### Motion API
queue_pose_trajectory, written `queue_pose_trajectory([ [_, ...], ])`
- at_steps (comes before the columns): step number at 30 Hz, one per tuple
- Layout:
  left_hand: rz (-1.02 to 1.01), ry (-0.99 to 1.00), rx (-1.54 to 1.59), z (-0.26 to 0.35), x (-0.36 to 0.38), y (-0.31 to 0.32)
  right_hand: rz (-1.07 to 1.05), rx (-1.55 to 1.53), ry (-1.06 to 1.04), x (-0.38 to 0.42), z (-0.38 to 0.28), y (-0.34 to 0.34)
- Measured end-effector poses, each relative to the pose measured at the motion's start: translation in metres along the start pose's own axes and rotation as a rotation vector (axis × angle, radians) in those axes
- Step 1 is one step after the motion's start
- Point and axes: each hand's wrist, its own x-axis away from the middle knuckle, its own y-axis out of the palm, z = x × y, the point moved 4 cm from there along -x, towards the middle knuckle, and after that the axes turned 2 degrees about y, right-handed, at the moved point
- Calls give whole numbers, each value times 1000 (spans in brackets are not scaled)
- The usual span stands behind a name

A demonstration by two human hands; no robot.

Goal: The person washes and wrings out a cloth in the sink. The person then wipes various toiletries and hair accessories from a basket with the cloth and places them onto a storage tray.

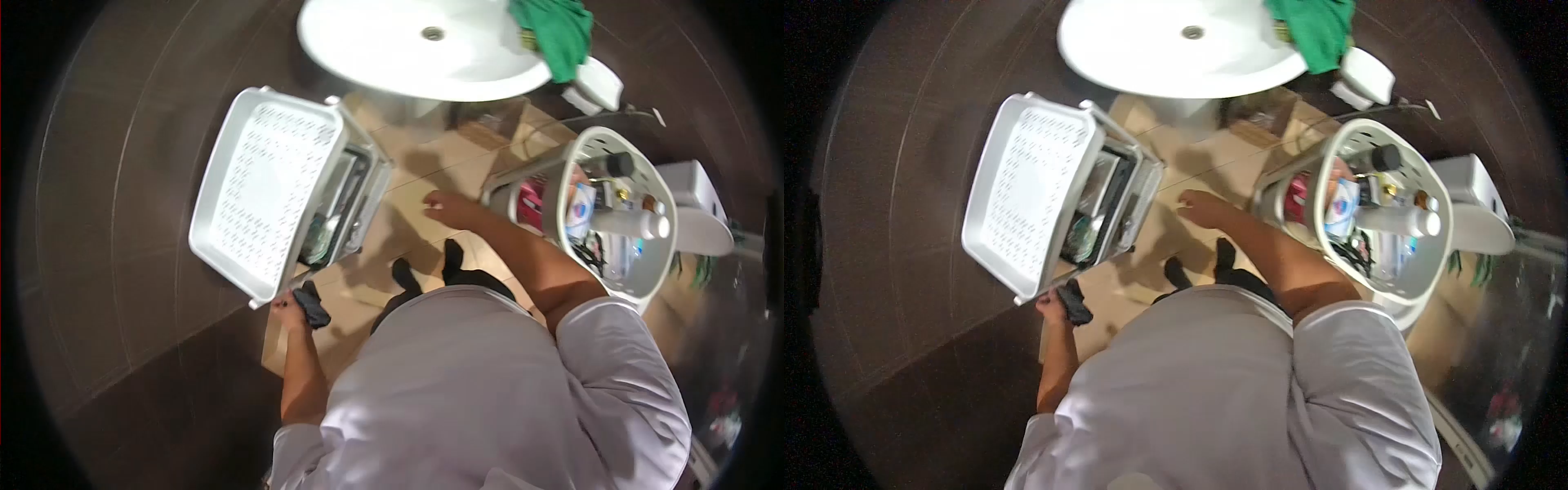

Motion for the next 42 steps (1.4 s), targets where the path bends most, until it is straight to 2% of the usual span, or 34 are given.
queue_pose_trajectory([
  [3, -316, -125, 170, 16, 40, 24, 79, 8, -116, 52, -53, -37],
  [4, -347, -139, 64, 30, 55, 33, 115, 6, -94, 76, -57, -51],
  [6, -408, -120, -25, 37, 65, 50, 322, 10, -335, 121, -67, -80],
  [7, -429, -111, -110, 41, 72, 56, 507, 153, -405, 142, -60, -98],
  [8, -434, -188, -154, 71, 100, 63, 687, 298, -472, 163, -48, -114],
  [9, -445, -182, -163, 73, 99, 71, 832, 143, -359, 180, -27, -130],
  [11, -629, 15, -274, 81, 97, 91, 1066, 0, -137, 212, 17, -155],
  [12, -622, 16, -278, 99, 112, 101, 1093, 98, 61, 228, 32, -161],
  [13, -631, 25, -282, 99, 108, 112, 1036, 50, 279, 232, 64, -161],
  [15, -839, -241, 172, 89, 104, 140, 1005, -105, 445, 229, 123, -147],
  [16, -876, -354, 254, 103, 119, 149, 1013, -114, 449, 231, 118, -144],
  [17, -878, -347, 249, 121, 132, 156, 954, -220, 465, 228, 112, -136],
  [18, -967, -428, 292, 139, 151, 164, 888, -323, 478, 225, 109, -130],
  [19, -1053, -511, 336, 151, 167, 172, 885, -328, 474, 224, 111, -129],
  [20, -1047, -507, 338, 156, 175, 179, 885, -359, 465, 223, 118, -127],
  [22, -1138, -191, 147, 170, 187, 193, 918, -369, 397, 216, 141, -123],
  [23, -1135, -187, 148, 176, 191, 201, 917, -370, 392, 214, 156, -121],
  [25, -1141, 943, -262, 212, 214, 212, 817, -502, 424, 220, 150, -123],
  [26, -1138, 947, -262, 222, 222, 212, 788, -633, 404, 224, 141, -125],
  [27, -1020, 1272, -383, 245, 242, 205, 791, -634, 395, 225, 140, -124],
  [28, -873, 1587, -505, 262, 258, 200, 809, -766, 407, 228, 142, -121],
  [29, -866, 1592, -504, 273, 263, 199, 824, -899, 420, 230, 144, -118],
  [31, -1030, 823, -548, 272, 251, 208, 844, -1000, 386, 234, 137, -115],
  [33, -1025, 1062, -157, 289, 253, 213, 860, -1103, 312, 238, 134, -113],
  [36, -1097, 925, -113, 310, 255, 215, 882, -1083, 287, 238, 140, -118],
  [37, -1104, 940, -112, 316, 256, 215, 894, -1034, 283, 238, 140, -119],
  [38, -1079, 1084, -135, 326, 260, 213, 908, -1043, 277, 232, 150, -117],
  [39, -1051, 1226, -156, 336, 265, 209, 1003, -708, 304, 225, 165, -118],
  [40, -1108, 1310, -139, 346, 273, 205, 1076, -366, 330, 226, 160, -122],
  [41, -1113, 1320, -133, 354, 280, 200, 1089, -367, 328, 227, 159, -121],
  [42, -1221, 1195, -72, 357, 286, 195, 1052, -245, 401, 228, 143, -122],
])
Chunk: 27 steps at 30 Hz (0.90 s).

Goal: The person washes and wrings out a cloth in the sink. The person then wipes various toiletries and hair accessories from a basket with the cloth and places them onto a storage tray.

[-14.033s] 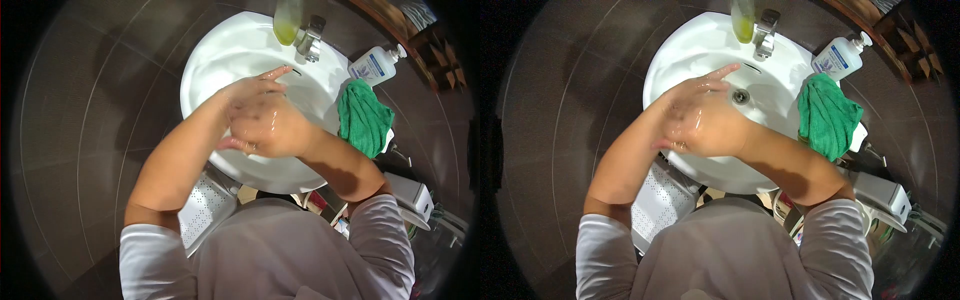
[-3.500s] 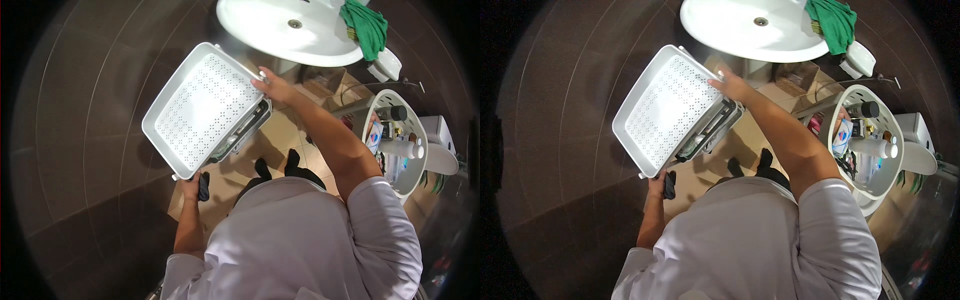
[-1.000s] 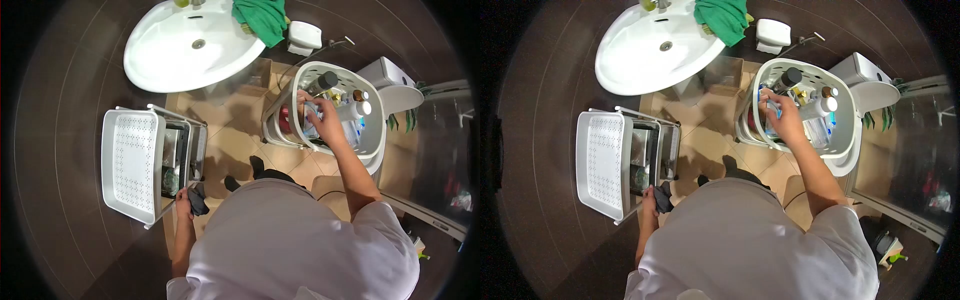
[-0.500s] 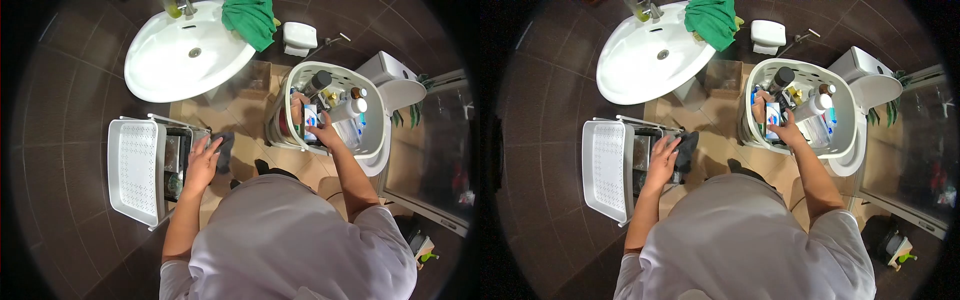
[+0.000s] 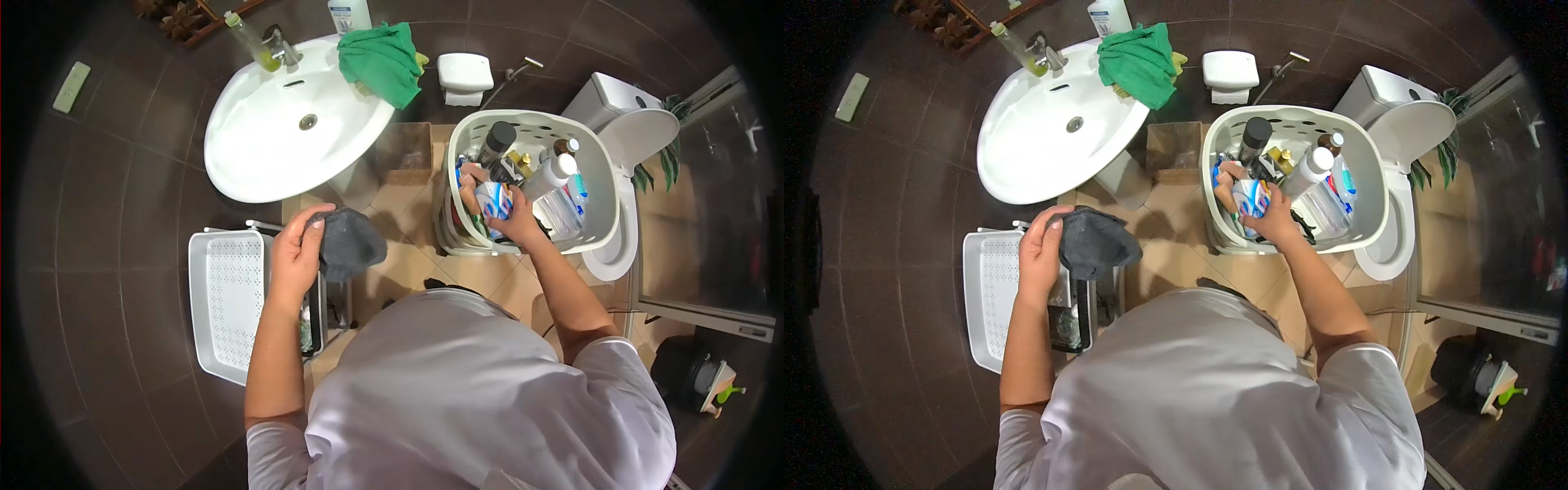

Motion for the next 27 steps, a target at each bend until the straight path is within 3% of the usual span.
queue_pose_trajectory([
  [1, -31, -50, 144, 7, 0, -1, -10, 139, 2, 4, -11, -1],
  [2, -72, -10, 109, 16, -1, -4, 45, 189, -131, 1, -22, -4],
  [3, -68, -7, 107, 18, -2, -7, 47, 187, -137, -11, -25, -2],
  [5, -58, -29, 200, 20, -4, -12, 451, 172, -399, -41, -41, -9],
  [6, 1, -141, 507, 29, -3, -14, 446, 172, -406, -55, -45, -8],
  [7, 28, -162, 764, 42, -3, -21, 542, 6, -270, -69, -44, -11],
  [8, -156, -59, 1093, 54, -5, -30, 630, -162, -134, -83, -42, -14],
  [9, -349, 52, 1412, 63, -4, -41, 620, -164, -143, -100, -36, -11],
  [10, -335, 54, 1406, 60, -4, -43, 551, -167, -111, -120, -19, -5],
  [12, 256, -323, 1444, 21, -1, -50, 346, -220, -41, -120, -28, -2],
  [14, 590, -318, 1073, -31, 11, -18, 405, -287, -85, -108, -43, -4],
  [16, 121, 122, -571, 15, 8, -1, 422, -268, -126, -108, -42, -6],
  [18, -373, 308, -615, 28, -16, 40, 508, -193, -168, -97, -56, -17],
  [19, -360, 294, -617, 37, -22, 35, 596, -124, -210, -85, -73, -28],
  [21, -368, 276, -464, 58, -26, 23, 527, -163, -338, -68, -101, -49],
  [22, -355, 264, -470, 60, -25, 23, 756, -105, -485, -49, -117, -52],
  [23, -294, 297, -682, 64, -24, 25, 743, -111, -498, -38, -131, -48],
  [25, -168, 352, -1114, 72, -24, 30, 499, -442, -960, -2, -179, -38],
  [27, -43, 395, -1543, 75, -20, 27, 241, -104, -967, 42, -230, -22],
])
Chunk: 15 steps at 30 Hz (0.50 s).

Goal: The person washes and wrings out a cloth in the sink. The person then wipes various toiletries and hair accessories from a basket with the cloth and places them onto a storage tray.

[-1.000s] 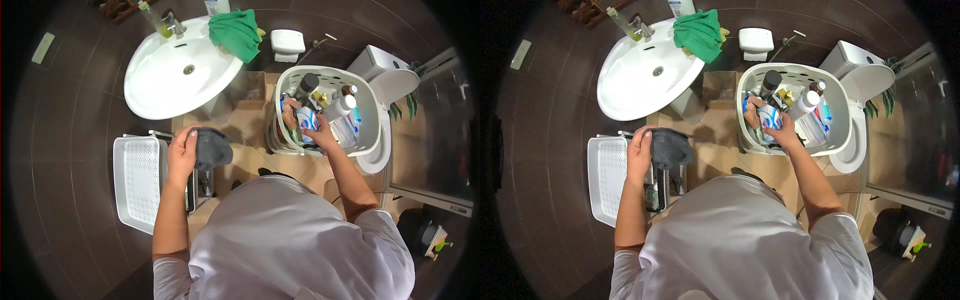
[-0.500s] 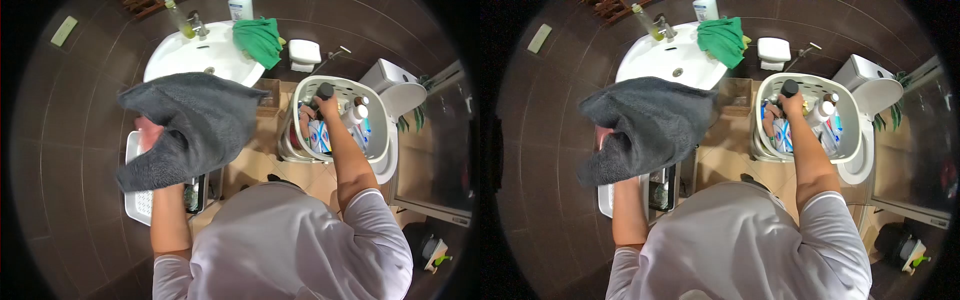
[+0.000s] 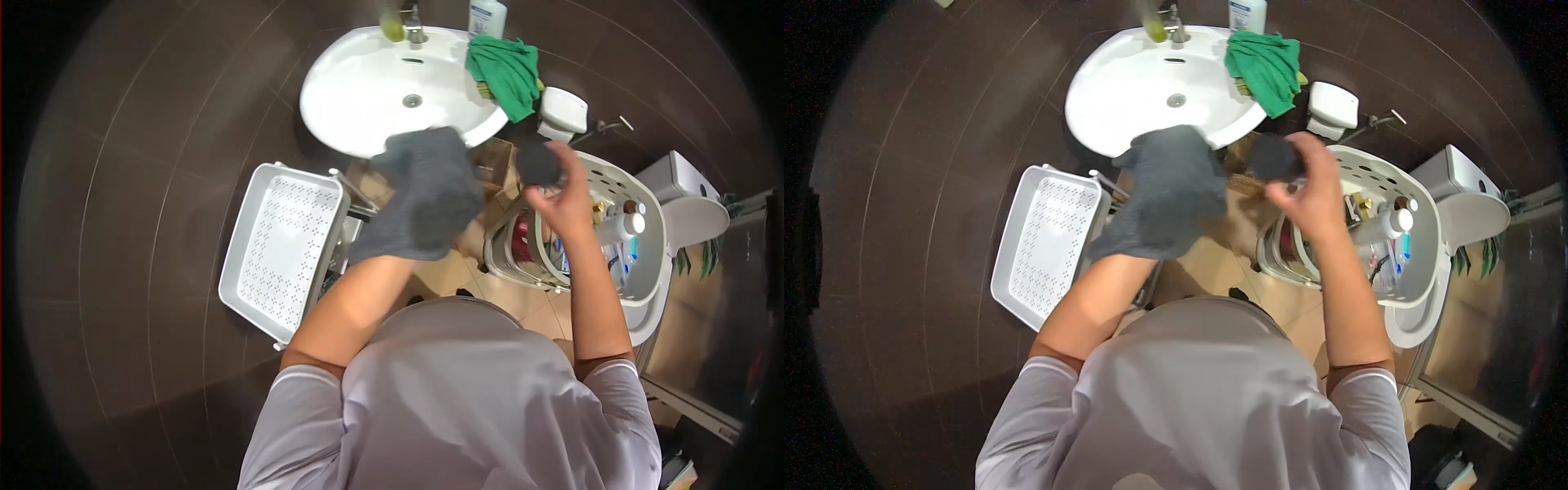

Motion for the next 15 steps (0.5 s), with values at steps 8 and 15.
queue_pose_trajectory([
  [8, 45, -140, 154, 4, 8, 2, -181, 193, -190, -11, -83, 43],
  [15, 165, -267, 1309, -22, 24, 33, -171, 47, -138, -17, -94, 38],
])
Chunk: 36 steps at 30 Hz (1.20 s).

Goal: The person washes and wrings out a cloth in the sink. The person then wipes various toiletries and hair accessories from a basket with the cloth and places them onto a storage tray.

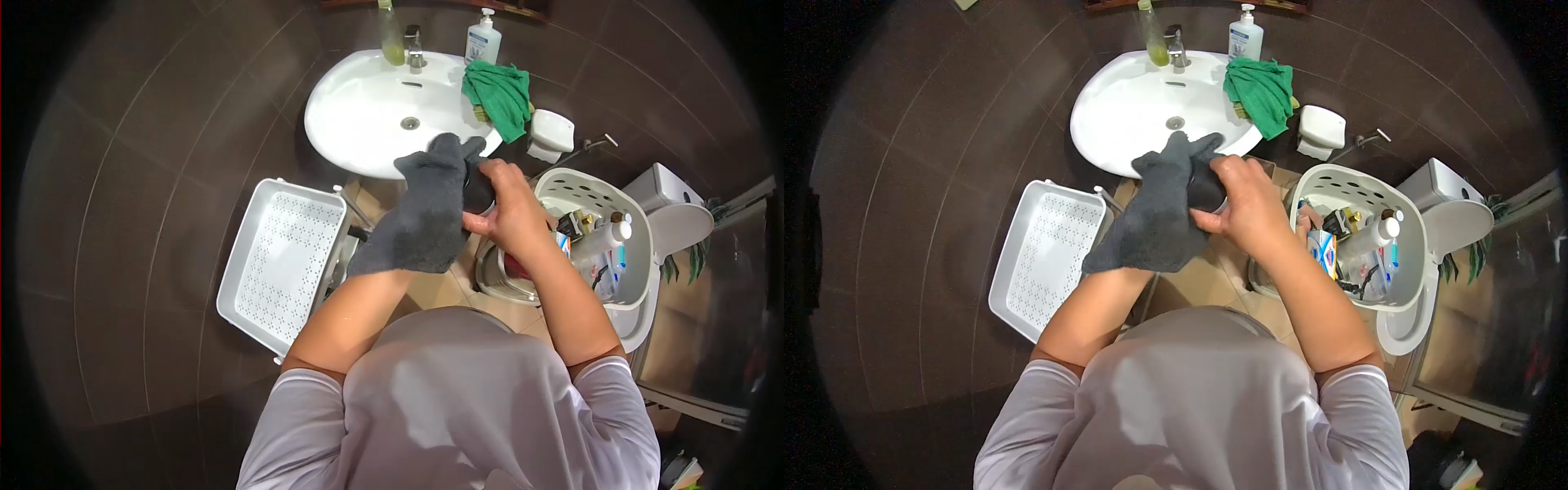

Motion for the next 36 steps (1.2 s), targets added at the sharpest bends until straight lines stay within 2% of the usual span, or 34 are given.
queue_pose_trajectory([
  [4, 21, -83, 500, -18, 1, -1, -3, 55, 47, 3, -14, 1],
  [9, 73, -49, 544, -31, 6, 11, -38, -18, 145, -2, -10, -1],
  [11, 63, 21, 519, -34, 14, 22, -149, -332, 438, -2, 1, 2],
  [12, 54, 63, 509, -35, 17, 29, -140, -327, 448, -1, 1, 2],
  [14, 62, 129, 499, -42, 16, 39, -191, -120, 418, -1, -3, 11],
  [15, 46, 81, 525, -38, 15, 33, -216, -18, 400, -1, -3, 15],
  [16, 40, 39, 545, -34, 13, 26, -195, -88, 284, 0, -5, 17],
  [17, 56, -11, 594, -32, 10, 16, -193, -85, 283, 4, -6, 14],
  [19, 103, -76, 714, -32, 3, -1, -200, -287, 153, 12, -26, 5],
  [22, 140, -101, 840, -30, -8, -7, -257, -326, 230, 29, -21, 16],
  [25, 89, -79, 791, -29, -11, 5, -222, -447, 252, 27, -22, 9],
  [27, 9, -45, 691, -27, -1, 13, -195, -513, 352, 25, -20, 4],
  [28, -26, -31, 643, -28, 3, 17, -188, -323, 319, 26, -24, 3],
  [29, -59, -11, 596, -27, 5, 22, -184, -322, 323, 27, -27, 2],
  [31, -108, -6, 523, -27, 1, 30, -338, 130, 325, 30, -30, 5],
  [32, -126, -11, 496, -28, -3, 32, -269, 152, 292, 31, -32, 6],
  [33, -138, -23, 464, -29, -6, 32, -262, 157, 299, 29, -32, 4],
  [35, -85, -23, 476, -27, -9, 24, -374, -35, 322, 30, -30, -2],
  [36, -61, -33, 471, -25, -7, 18, -318, -210, 323, 31, -29, -4],
])
